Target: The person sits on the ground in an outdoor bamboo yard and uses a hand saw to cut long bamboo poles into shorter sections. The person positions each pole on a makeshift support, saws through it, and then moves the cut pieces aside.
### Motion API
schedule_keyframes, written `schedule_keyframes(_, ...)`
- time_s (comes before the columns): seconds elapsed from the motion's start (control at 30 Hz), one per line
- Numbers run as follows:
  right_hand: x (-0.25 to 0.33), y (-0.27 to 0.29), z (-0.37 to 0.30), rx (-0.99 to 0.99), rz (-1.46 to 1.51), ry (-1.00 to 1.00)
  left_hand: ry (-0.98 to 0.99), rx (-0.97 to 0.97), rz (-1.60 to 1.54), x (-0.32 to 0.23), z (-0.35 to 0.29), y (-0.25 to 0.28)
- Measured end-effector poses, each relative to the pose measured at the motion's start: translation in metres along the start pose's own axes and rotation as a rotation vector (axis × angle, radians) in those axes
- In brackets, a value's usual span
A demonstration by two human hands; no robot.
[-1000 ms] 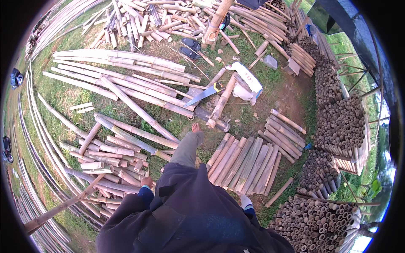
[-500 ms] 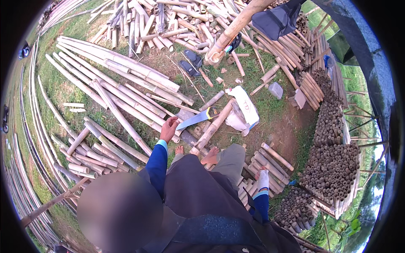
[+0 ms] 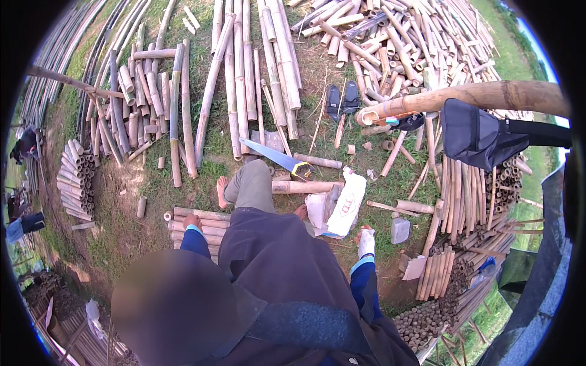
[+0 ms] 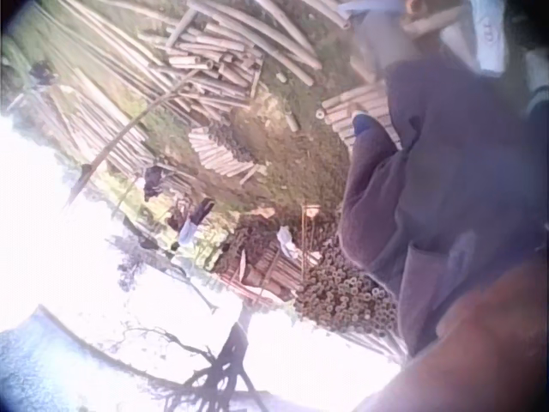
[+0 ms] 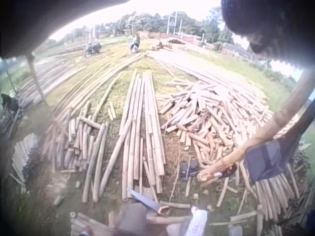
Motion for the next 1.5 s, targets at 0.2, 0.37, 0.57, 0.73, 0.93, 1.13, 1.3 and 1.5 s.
schedule_keyframes(0.2,0.075,0.019,0.035,0.136,-0.115,-0.048,0.084,0.144,0.999,0.2,-0.112,0.043)
schedule_keyframes(0.37,0.147,-0.06,0.078,0.362,-0.39,0.039,-0.53,0.071,1.47,0.246,-0.144,-0.028)
schedule_keyframes(0.57,0.225,-0.151,0.149,0.516,-0.579,0.606,0.152,0.191,-0.113,0.269,-0.117,-0.07)
schedule_keyframes(0.73,0.241,-0.227,0.128,0.62,-0.363,0.31,-0.025,-0.049,-0.062,0.222,-0.124,-0.07)
schedule_keyframes(0.93,0.277,-0.329,0.139,0.865,-0.495,0.394,-0.148,-0.305,0.055,0.176,-0.15,-0.071)
schedule_keyframes(1.13,0.298,-0.43,0.133,1.166,-0.845,0.759,-0.049,-0.371,-0.225,0.216,-0.166,-0.1)
schedule_keyframes(1.3,0.3,-0.48,0.183,1.333,-1.33,1.054,0.026,-0.307,-0.761,0.238,-0.203,-0.176)
schedule_keyframes(1.5,0.301,-0.488,0.26,1.38,-1.279,0.943,0.025,-0.302,-0.662,0.24,-0.215,-0.282)
Point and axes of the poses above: each hand's wrist, its own z-axis towards the middle knuckle, its own y-axis out of the back of the hand, x = y × z, the point moved 6 cm from there along z, towards the middle knuckle, and after that the axes turned 5 degrees about y, right-handed, at the moved point
